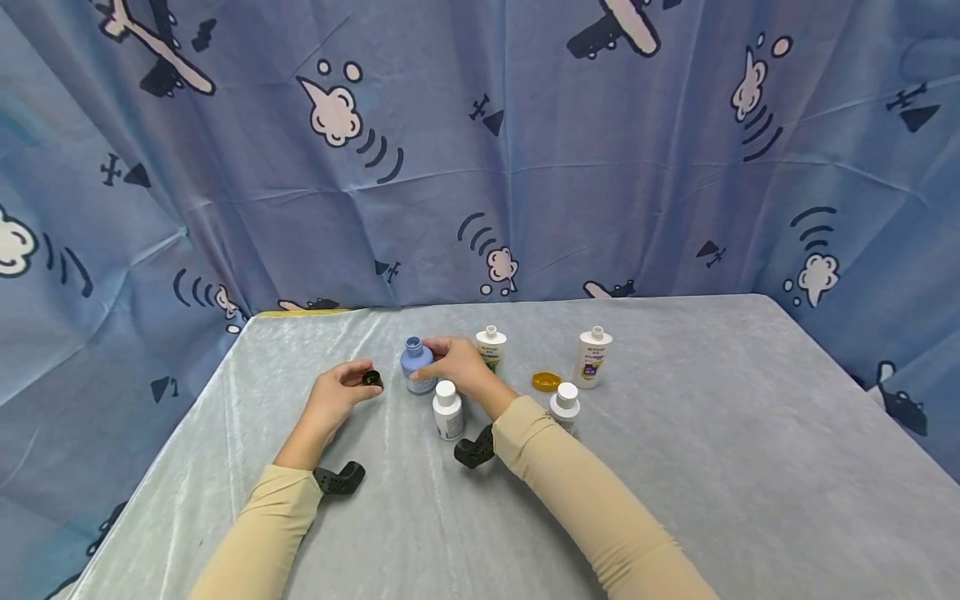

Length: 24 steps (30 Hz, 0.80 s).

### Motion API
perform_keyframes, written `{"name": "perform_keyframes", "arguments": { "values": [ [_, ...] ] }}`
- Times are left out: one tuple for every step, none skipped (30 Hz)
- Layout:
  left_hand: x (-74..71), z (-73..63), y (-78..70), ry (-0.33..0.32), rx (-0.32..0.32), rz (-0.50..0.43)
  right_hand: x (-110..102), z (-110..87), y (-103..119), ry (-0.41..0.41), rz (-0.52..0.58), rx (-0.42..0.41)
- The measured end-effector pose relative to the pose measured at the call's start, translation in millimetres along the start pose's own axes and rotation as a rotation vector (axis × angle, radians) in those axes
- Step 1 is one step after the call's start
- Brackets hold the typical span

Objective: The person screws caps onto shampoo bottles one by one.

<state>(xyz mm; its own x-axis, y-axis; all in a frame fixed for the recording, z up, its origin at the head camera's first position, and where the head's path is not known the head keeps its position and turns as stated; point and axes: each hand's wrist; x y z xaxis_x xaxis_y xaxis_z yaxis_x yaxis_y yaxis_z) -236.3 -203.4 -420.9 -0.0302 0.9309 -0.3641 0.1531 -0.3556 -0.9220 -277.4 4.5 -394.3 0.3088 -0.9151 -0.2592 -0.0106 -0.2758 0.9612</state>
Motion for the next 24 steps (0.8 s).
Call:
{"name": "perform_keyframes", "arguments": {
  "values": [
    [0.0,0.0,0.3,0.000,0.000,0.002,0.1,-0.1,-0.6,-0.001,0.005,0.005],
    [0.0,-0.1,0.5,-0.001,-0.001,0.003,0.1,-0.3,-1.1,-0.002,0.012,0.011],
    [0.2,-0.2,0.6,-0.001,-0.004,0.004,0.2,-0.5,-1.3,-0.002,0.017,0.014],
    [0.3,-0.5,0.5,-0.001,-0.007,0.008,0.3,-0.8,-1.4,-0.004,0.022,0.016],
    [0.3,-0.6,0.5,0.000,-0.009,0.015,0.4,-1.1,-1.6,-0.008,0.023,0.015],
    [0.3,-0.8,0.6,0.000,-0.013,0.022,0.6,-1.3,-1.8,-0.011,0.023,0.013],
    [0.4,-1.1,0.4,0.000,-0.016,0.026,0.8,-1.5,-2.0,-0.012,0.023,0.012],
    [0.5,-1.3,0.4,-0.001,-0.020,0.027,1.1,-1.2,-2.1,-0.012,0.024,0.012],
    [0.6,-1.5,0.4,-0.003,-0.022,0.030,1.4,-1.1,-2.3,-0.012,0.022,0.013],
    [0.6,-1.7,0.6,-0.005,-0.025,0.036,1.7,-1.0,-2.5,-0.013,0.023,0.013],
    [0.7,-1.8,0.9,-0.010,-0.026,0.038,2.0,-0.8,-2.6,-0.013,0.022,0.014],
    [0.8,-2.1,1.0,-0.015,-0.028,0.038,2.3,-0.6,-2.7,-0.012,0.022,0.015],
    [1.0,-2.4,1.0,-0.021,-0.032,0.035,2.5,-0.7,-2.6,-0.011,0.023,0.016],
    [1.0,-2.6,1.2,-0.027,-0.034,0.034,2.7,-0.6,-2.6,-0.011,0.024,0.017],
    [1.0,-2.6,1.2,-0.033,-0.037,0.035,2.8,-1.0,-2.6,-0.011,0.022,0.018],
    [1.0,-2.5,1.1,-0.037,-0.040,0.033,3.0,-0.9,-2.6,-0.012,0.023,0.017],
    [1.1,-2.4,0.9,-0.041,-0.041,0.030,3.0,-1.1,-2.5,-0.015,0.020,0.016],
    [1.1,-2.3,0.7,-0.043,-0.044,0.028,3.0,-1.3,-2.5,-0.018,0.016,0.016],
    [1.2,-2.1,0.6,-0.043,-0.046,0.025,3.0,-1.4,-2.3,-0.021,0.009,0.016],
    [1.2,-1.7,0.4,-0.042,-0.049,0.023,3.0,-1.6,-2.0,-0.024,0.000,0.014],
    [1.1,-1.5,0.0,-0.041,-0.053,0.021,2.9,-2.0,-1.6,-0.025,-0.011,0.010],
    [1.2,-1.4,-0.4,-0.041,-0.057,0.019,2.7,-1.9,-1.0,-0.025,-0.020,0.007],
    [1.1,-1.4,-0.9,-0.042,-0.059,0.015,2.4,-2.0,-0.1,-0.022,-0.031,0.006],
    [1.0,-1.2,-1.4,-0.043,-0.062,0.012,2.0,-1.8,0.9,-0.018,-0.042,0.003]
  ]
}}
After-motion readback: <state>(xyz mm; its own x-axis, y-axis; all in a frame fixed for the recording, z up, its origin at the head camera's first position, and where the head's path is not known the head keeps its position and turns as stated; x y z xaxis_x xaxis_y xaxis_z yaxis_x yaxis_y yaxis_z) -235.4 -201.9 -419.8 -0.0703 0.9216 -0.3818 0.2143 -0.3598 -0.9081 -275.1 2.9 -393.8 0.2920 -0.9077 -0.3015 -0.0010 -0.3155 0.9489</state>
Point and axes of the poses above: each hand's wrist, its own z-axis towards the middle knuckle, its own x-axis out of the palm, y = z × x, and after that the axes turned 1 degree about -x, right-handed
